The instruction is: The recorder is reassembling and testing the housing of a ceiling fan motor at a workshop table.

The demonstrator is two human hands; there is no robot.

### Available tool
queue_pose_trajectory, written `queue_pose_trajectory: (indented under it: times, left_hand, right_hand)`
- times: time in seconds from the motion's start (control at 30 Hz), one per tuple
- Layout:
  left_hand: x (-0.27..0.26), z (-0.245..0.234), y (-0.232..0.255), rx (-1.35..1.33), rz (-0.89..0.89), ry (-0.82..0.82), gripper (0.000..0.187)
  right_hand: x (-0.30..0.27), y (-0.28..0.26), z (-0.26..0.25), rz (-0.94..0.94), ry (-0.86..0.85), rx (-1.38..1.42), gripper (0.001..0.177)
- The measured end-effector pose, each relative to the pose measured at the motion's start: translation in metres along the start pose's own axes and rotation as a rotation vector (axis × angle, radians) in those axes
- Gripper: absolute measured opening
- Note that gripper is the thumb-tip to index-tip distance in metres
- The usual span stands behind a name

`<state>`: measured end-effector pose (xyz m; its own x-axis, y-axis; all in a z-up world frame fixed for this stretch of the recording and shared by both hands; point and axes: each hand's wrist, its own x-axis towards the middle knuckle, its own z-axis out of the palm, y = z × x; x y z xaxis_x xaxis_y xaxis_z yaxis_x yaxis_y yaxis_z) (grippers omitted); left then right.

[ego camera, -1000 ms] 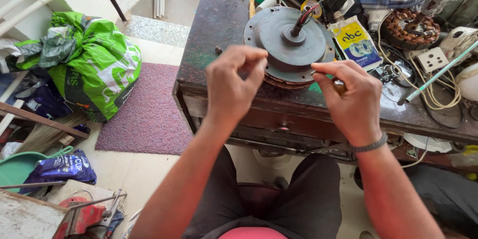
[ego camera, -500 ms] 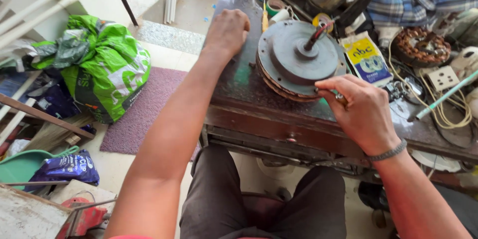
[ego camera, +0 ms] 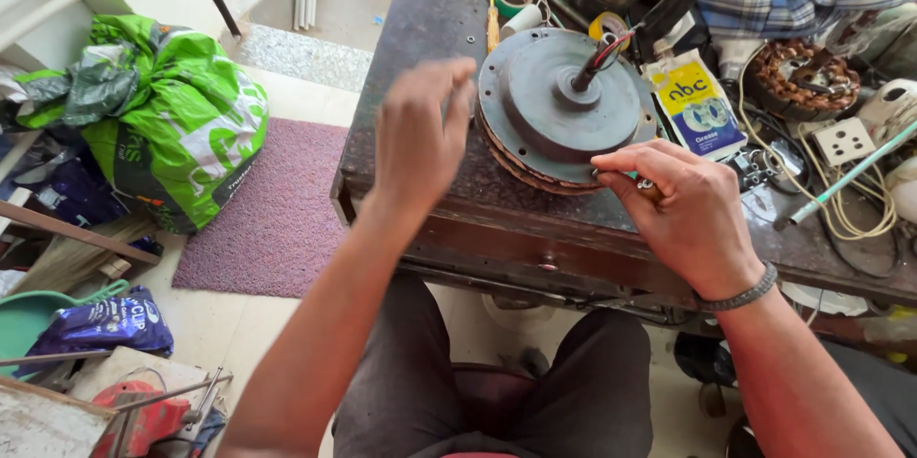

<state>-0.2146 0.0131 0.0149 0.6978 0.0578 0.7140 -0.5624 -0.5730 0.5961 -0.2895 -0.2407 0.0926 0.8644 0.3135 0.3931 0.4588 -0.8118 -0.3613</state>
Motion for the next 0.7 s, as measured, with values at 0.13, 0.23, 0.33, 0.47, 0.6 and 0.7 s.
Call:
queue_pose_trajectory:
  times: [0.13, 0.23, 0.33, 0.47, 0.6, 0.7]
  left_hand:
    - [-0.044, -0.002, 0.02, -0.029, 0.0, -0.015, 0.028]
    - [-0.054, 0.002, 0.02, -0.027, 0.042, -0.028, 0.047]
    - [-0.058, 0.006, 0.015, 0.037, 0.102, -0.024, 0.063]
    - [-0.06, 0.009, 0.012, 0.104, 0.134, 0.003, 0.071]
    - [-0.061, 0.01, 0.012, 0.145, 0.161, 0.024, 0.076]
    - [-0.062, 0.013, 0.011, 0.176, 0.172, 0.037, 0.077]
  right_hand:
    - [-0.002, 0.001, -0.001, -0.008, -0.024, 0.023, 0.015]
    - [-0.002, 0.001, -0.003, -0.026, -0.022, 0.029, 0.016]
    - [-0.002, 0.004, -0.004, -0.001, -0.015, 0.001, 0.018]
    - [-0.001, 0.009, -0.001, -0.084, 0.019, -0.01, 0.017]
    - [0.002, 0.001, 0.0, -0.052, -0.013, -0.051, 0.016]
    - [0.003, -0.002, -0.004, -0.044, -0.044, -0.131, 0.015]
